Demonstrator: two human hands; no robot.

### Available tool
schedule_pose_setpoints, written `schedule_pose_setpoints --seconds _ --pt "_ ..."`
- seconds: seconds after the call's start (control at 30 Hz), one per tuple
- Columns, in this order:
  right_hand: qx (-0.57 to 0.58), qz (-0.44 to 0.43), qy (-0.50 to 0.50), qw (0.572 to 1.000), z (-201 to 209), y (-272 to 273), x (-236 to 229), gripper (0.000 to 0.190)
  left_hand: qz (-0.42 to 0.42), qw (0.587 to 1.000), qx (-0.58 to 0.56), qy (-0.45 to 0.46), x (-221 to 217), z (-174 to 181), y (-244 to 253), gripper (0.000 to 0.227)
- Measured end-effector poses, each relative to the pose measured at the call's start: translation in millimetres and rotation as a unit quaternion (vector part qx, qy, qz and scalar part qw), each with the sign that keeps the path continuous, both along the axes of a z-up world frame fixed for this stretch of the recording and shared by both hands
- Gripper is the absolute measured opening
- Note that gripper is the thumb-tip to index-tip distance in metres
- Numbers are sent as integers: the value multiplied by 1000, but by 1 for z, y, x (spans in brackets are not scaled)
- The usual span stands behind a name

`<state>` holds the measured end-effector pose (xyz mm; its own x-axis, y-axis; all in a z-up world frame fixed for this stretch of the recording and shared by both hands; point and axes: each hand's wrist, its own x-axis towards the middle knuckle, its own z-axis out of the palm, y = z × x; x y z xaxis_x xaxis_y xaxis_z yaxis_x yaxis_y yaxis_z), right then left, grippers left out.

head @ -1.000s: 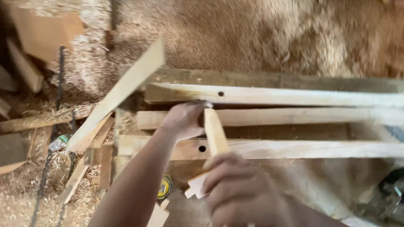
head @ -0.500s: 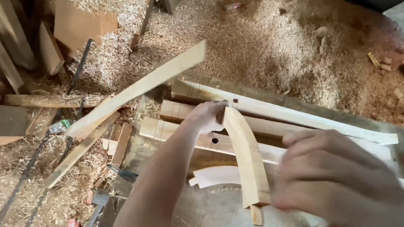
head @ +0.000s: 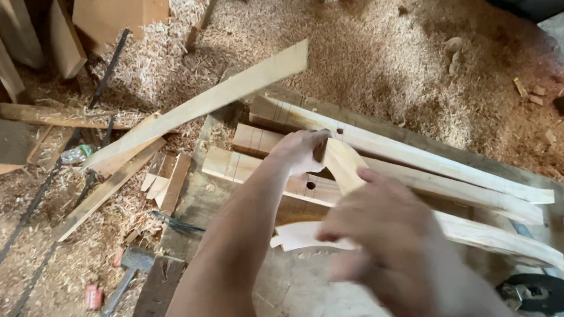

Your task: The person uses an angle grinder with a sanding disc to smooth the edges of curved wooden pieces. They repeatedly pick up pieces, sand them, and place them back on the workbench among other similar parts.

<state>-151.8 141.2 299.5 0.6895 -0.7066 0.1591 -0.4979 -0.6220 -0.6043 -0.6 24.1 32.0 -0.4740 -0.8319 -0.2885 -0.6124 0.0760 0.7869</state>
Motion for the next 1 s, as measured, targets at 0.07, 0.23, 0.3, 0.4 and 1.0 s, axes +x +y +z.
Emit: schedule_pose_setpoints --seconds 0.07,0.23,0.3,0.4,1.0 --pt "112 -56 -107 986 -10 3 -21 43 6 1000 -3 8 3 -1 6 53" --pt "158 -245 -261 920 -69 15 -97 42 15 996 -83 40 1 -16 2 57" --pt "236 -318 -277 876 -118 28 -114 33 10 997 -68 21 1 -27 0 62" --pt "303 -441 -8 844 -170 63 -133 24 -5 996 -94 6 -2 -35 2 58" --pt "156 -127 387 900 -256 -105 -159 67 360 928 -66 72 74 4 213 33"
